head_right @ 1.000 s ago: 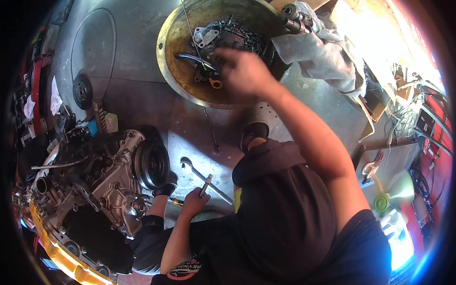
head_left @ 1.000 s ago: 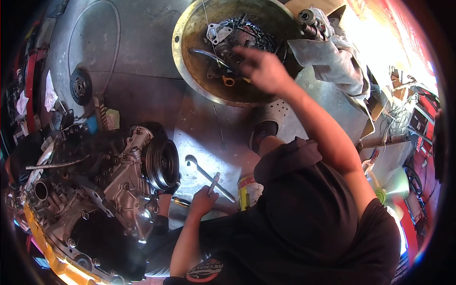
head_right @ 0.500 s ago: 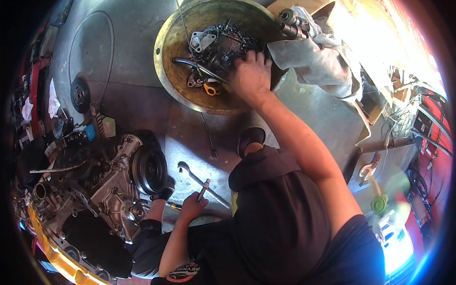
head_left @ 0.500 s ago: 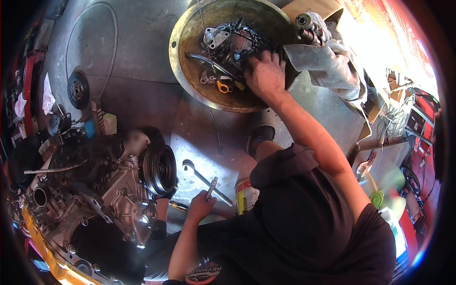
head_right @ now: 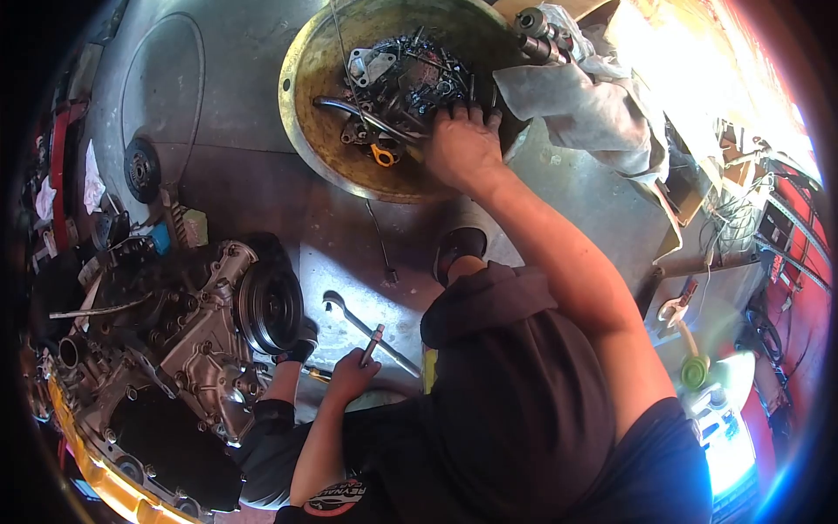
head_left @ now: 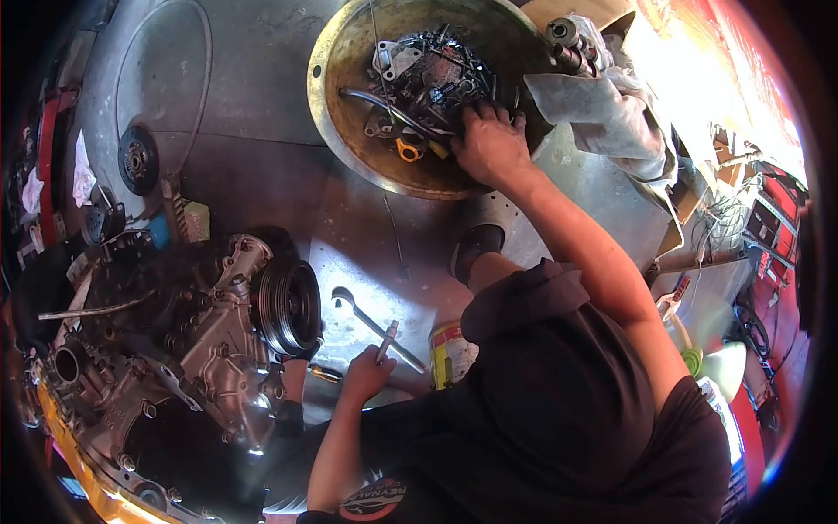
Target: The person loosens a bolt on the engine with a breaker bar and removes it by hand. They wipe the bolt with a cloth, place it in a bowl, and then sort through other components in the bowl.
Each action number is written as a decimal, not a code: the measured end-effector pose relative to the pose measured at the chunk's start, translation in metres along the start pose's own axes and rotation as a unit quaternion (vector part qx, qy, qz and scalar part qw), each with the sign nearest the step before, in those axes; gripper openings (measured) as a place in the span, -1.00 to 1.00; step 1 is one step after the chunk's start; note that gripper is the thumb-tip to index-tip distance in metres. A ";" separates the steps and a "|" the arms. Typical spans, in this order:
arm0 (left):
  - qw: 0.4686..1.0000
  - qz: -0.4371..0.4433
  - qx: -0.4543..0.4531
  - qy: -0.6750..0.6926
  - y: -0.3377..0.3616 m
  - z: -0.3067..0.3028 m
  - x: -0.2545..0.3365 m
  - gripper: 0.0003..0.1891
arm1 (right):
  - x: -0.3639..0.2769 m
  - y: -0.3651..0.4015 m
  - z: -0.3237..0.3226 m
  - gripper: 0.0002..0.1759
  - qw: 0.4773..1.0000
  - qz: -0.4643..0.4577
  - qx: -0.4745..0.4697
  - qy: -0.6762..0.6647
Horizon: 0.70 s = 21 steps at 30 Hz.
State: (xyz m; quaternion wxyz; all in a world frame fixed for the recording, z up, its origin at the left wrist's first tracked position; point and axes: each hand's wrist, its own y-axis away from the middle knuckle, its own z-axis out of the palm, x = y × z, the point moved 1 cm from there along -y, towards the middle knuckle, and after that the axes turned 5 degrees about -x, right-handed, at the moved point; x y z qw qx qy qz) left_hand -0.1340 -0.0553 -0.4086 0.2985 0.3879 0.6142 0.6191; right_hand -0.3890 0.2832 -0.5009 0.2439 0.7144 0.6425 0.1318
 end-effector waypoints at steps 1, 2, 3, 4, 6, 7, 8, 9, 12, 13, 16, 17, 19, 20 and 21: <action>1.000 0.000 -0.001 -0.001 0.000 0.000 0.001 -0.69 | -0.001 -0.002 -0.007 -0.54 1.000 -0.002 -0.007 0.002; 1.000 -0.001 -0.001 -0.002 0.001 -0.001 0.003 -0.68 | -0.002 -0.004 -0.014 -0.59 1.000 -0.004 -0.014 0.004; 1.000 -0.001 0.000 -0.003 0.002 -0.002 0.004 -0.68 | 0.000 -0.009 -0.022 -0.65 0.998 0.025 0.005 -0.053; 1.000 0.002 0.005 -0.002 0.002 -0.003 0.004 -0.68 | 0.005 -0.021 -0.029 -0.71 0.992 0.052 0.024 -0.110; 1.000 0.008 0.014 0.001 0.001 0.000 0.002 -0.67 | 0.027 -0.055 -0.017 -0.80 0.972 0.022 0.160 -0.170; 1.000 0.002 0.007 -0.003 0.002 -0.001 0.002 -0.67 | 0.039 -0.074 -0.015 -0.83 0.977 -0.012 0.162 -0.139; 1.000 -0.004 -0.001 -0.008 0.002 -0.002 0.003 -0.67 | 0.050 -0.094 -0.010 -0.87 0.983 -0.043 0.153 -0.093; 1.000 -0.010 -0.008 -0.012 0.002 -0.003 0.004 -0.67 | 0.050 -0.111 -0.011 -0.88 0.993 -0.009 0.074 0.087; 1.000 -0.005 -0.004 -0.003 0.001 0.000 0.000 -0.67 | 0.047 -0.120 -0.013 -0.87 0.994 0.051 0.068 0.064; 1.000 -0.004 -0.005 0.000 0.001 -0.001 0.001 -0.67 | 0.045 -0.124 -0.012 -0.85 0.990 0.059 0.043 0.124; 1.000 -0.006 -0.008 0.004 0.004 -0.004 0.002 -0.67 | 0.050 -0.127 -0.003 -0.86 0.988 0.042 0.057 0.136; 1.000 -0.007 -0.006 0.005 0.003 -0.004 0.003 -0.67 | 0.050 -0.126 0.000 -0.86 0.986 0.039 0.059 0.150; 1.000 -0.007 -0.005 0.004 0.002 -0.005 0.002 -0.67 | 0.050 -0.124 0.001 -0.86 0.981 0.033 0.064 0.179; 1.000 -0.007 -0.006 0.002 0.001 -0.004 0.001 -0.67 | 0.049 -0.123 0.000 -0.86 0.981 0.029 0.059 0.181; 1.000 -0.008 -0.007 0.001 0.001 -0.003 0.000 -0.67 | 0.049 -0.121 -0.001 -0.85 0.981 0.023 0.053 0.183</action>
